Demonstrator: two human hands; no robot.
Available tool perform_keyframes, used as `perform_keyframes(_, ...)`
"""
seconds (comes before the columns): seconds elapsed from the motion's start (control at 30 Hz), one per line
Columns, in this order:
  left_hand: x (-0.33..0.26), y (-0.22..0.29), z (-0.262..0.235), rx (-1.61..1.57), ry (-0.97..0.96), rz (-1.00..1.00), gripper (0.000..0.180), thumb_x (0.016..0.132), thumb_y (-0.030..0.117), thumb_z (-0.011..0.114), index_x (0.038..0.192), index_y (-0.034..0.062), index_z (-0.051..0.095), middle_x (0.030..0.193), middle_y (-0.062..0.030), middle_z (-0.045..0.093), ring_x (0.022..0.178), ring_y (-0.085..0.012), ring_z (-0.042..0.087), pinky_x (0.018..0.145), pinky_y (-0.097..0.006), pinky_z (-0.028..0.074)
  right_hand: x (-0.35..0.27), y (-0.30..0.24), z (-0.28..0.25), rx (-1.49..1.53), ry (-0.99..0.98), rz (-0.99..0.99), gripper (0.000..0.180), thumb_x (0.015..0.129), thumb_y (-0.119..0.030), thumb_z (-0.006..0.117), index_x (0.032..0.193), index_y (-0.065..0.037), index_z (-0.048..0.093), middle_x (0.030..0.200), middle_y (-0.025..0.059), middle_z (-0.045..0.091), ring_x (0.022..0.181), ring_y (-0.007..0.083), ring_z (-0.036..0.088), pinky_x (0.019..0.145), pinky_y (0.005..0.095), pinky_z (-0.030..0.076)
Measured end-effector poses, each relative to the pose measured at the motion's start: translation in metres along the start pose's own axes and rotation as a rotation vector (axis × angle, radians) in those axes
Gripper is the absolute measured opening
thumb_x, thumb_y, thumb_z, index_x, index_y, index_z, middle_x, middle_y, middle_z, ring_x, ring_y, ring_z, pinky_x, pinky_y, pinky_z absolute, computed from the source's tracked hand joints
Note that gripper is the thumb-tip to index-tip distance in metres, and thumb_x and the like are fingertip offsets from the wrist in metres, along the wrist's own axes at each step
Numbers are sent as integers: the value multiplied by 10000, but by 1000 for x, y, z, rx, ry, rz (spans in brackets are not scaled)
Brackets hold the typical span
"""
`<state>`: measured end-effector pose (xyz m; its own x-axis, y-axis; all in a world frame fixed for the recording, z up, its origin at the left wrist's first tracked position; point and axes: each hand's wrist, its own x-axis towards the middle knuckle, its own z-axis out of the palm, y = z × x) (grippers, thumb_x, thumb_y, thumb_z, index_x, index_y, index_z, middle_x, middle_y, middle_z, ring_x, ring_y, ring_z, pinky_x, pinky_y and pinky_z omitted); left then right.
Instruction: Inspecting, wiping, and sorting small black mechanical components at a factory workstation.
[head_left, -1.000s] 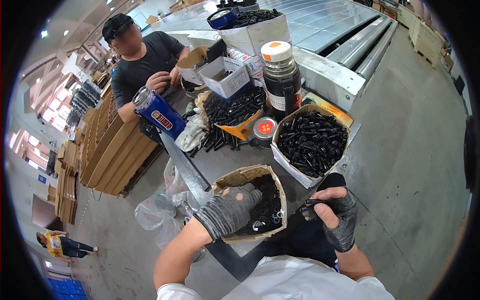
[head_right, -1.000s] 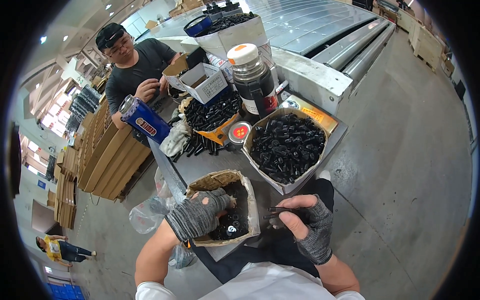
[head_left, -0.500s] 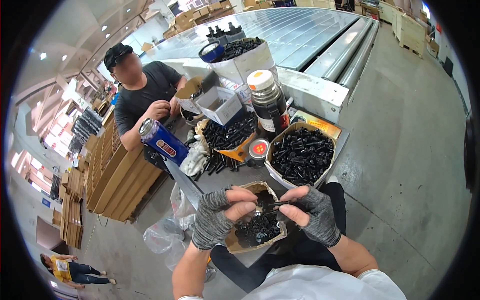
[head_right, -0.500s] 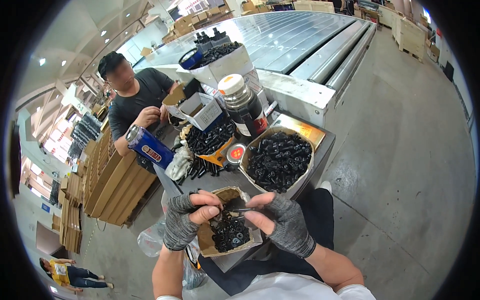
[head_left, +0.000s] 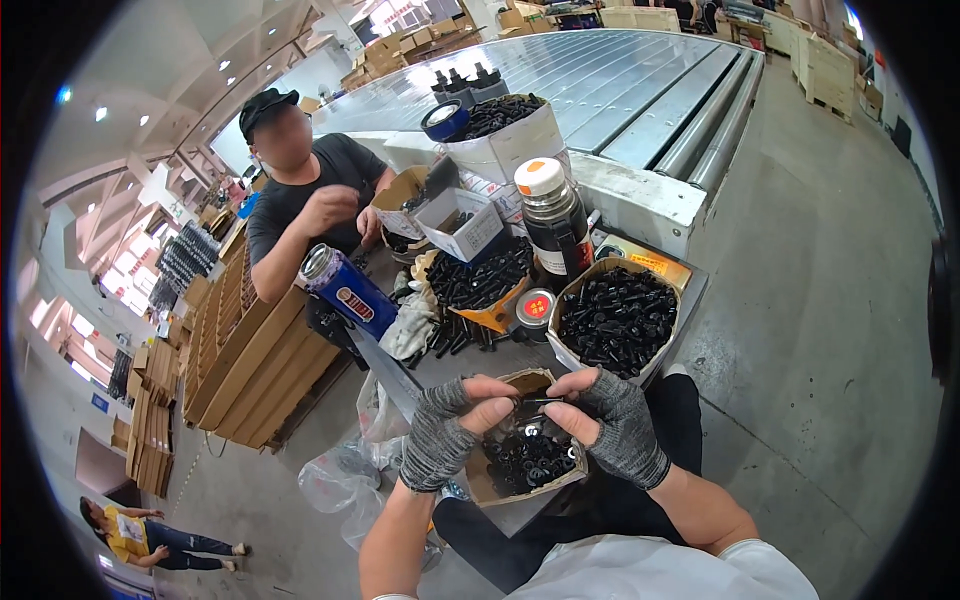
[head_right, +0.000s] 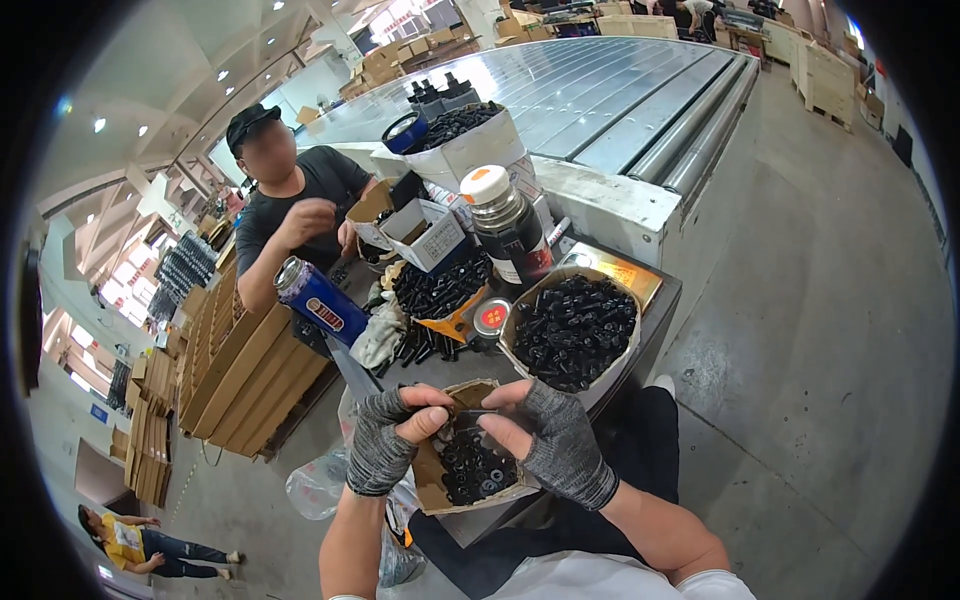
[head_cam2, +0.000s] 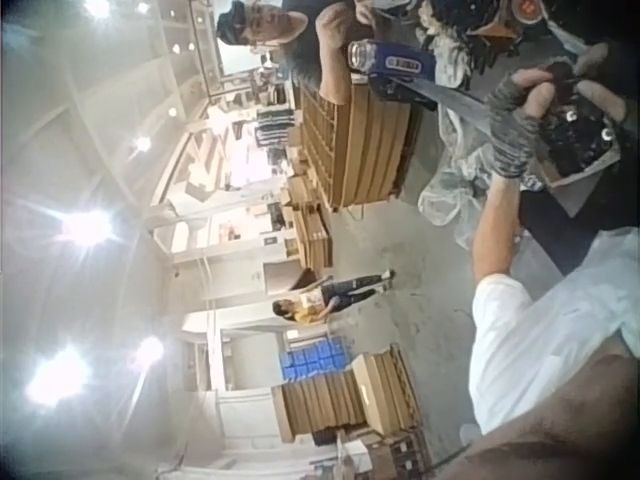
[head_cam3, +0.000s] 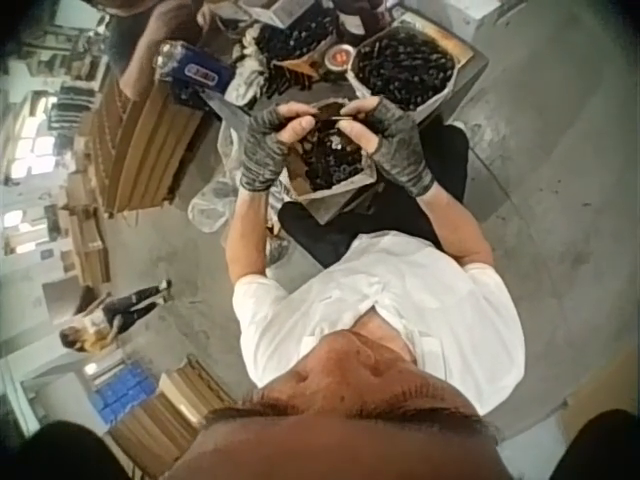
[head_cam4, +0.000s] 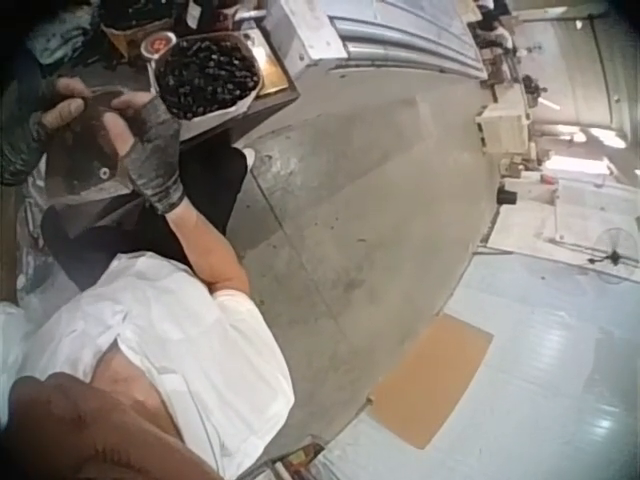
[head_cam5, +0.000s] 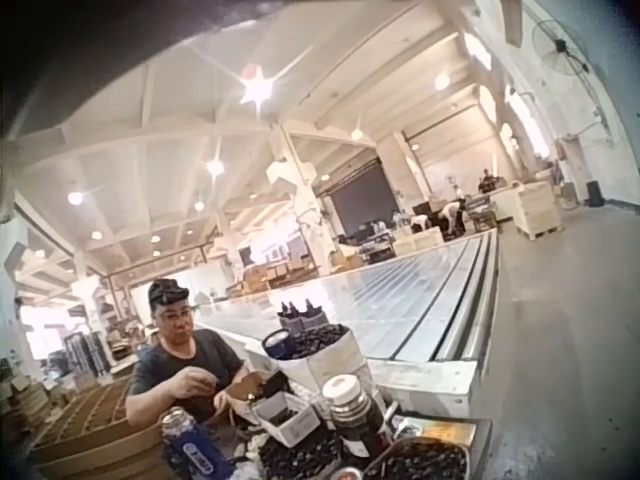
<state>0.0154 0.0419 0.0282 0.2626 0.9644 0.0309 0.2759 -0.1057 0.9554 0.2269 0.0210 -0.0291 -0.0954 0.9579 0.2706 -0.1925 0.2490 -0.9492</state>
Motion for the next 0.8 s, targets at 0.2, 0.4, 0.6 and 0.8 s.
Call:
perform_keyframes(0.2,-6,-7,1,-187,113,-79,217,895,183,750,1055,39,722,995,-35,718,926,-118,641,851,-277,505,2,-2,6,-95,-18,-75,171,883,-78,734,1029,-20,666,902,52,683,801,120,662,726,272,536)
perform_keyframes(0.4,-6,-22,8,-394,127,-63,186,903,134,722,1041,21,666,948,-49,693,849,-148,631,803,-293,510,3,-1,13,-39,9,-30,168,868,-85,748,1003,-15,676,899,65,682,800,135,668,726,280,540)
perform_keyframes(0.6,-9,-25,4,-466,124,-82,228,902,158,740,1077,25,681,966,-49,707,888,-130,639,823,-275,513,4,-6,11,-89,-5,-63,166,871,-76,745,1006,-13,673,903,69,687,799,130,674,713,276,542)
perform_keyframes(0.8,-15,-7,25,-197,264,32,171,928,130,715,1061,31,674,973,-22,666,899,-109,611,820,-266,496,4,-5,15,-105,-10,-64,167,874,-105,749,1000,-19,682,907,56,687,820,135,656,754,287,533)
